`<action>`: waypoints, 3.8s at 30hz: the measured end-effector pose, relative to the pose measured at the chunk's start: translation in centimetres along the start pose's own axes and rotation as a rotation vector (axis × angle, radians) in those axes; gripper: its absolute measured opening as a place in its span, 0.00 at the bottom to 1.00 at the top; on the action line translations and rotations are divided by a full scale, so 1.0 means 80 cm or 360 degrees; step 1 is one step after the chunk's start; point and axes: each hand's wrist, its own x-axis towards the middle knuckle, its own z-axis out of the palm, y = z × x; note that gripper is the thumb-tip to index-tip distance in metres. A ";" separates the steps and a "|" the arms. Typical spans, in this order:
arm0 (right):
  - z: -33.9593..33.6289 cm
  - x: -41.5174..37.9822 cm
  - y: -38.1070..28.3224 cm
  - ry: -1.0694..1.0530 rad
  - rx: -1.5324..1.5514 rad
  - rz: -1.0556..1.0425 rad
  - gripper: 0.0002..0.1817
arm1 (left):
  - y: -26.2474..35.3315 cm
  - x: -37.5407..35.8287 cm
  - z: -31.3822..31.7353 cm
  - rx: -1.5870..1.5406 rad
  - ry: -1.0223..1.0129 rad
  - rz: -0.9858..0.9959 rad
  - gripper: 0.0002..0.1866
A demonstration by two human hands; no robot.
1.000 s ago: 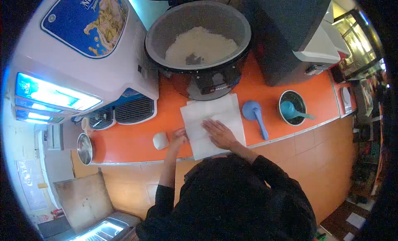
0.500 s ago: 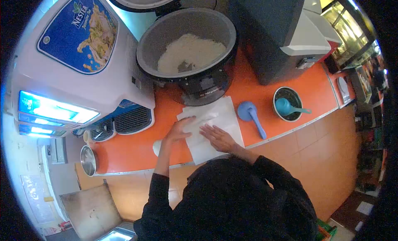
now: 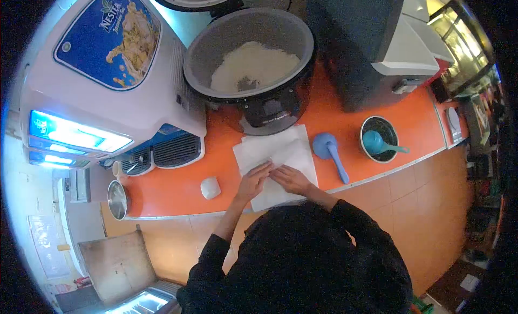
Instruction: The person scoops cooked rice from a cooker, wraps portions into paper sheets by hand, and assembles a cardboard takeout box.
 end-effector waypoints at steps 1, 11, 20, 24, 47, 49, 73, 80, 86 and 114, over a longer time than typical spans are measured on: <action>-0.001 -0.007 0.000 -0.0006 0.0011 -0.0010 0.26 | 0.005 -0.005 0.001 0.0000 0.0009 -0.0013 0.24; -0.013 -0.022 0.030 0.0061 -0.0126 0.0126 0.16 | -0.013 -0.054 0.070 0.0831 0.0407 0.0034 0.21; -0.025 0.016 0.039 -0.0116 0.0176 0.0841 0.17 | -0.041 -0.047 0.034 0.0530 0.0504 -0.0310 0.09; -0.042 0.056 0.035 0.0031 -0.0245 0.0840 0.23 | -0.055 -0.033 0.024 0.0174 0.0417 -0.0635 0.12; -0.018 0.029 -0.016 0.0080 0.0324 0.0933 0.28 | 0.000 -0.025 0.094 -0.0402 0.0849 -0.0881 0.31; -0.036 0.041 -0.026 0.0448 0.0417 0.0844 0.31 | 0.024 -0.012 0.053 -0.1087 0.0836 -0.0800 0.29; -0.078 0.123 -0.063 0.0070 0.0183 -0.0109 0.25 | 0.081 -0.039 -0.034 -0.2242 0.1034 -0.1135 0.22; -0.061 0.129 -0.076 0.0281 0.0379 -0.0044 0.24 | 0.098 -0.026 -0.037 -0.2515 0.1292 -0.0982 0.18; -0.082 0.137 -0.101 0.0140 0.1207 0.0422 0.30 | 0.060 -0.046 -0.029 -0.2793 0.1290 -0.0648 0.13; -0.341 0.170 0.047 0.1256 -0.0056 0.1064 0.13 | 0.003 -0.055 0.043 0.0836 0.0054 -0.0676 0.49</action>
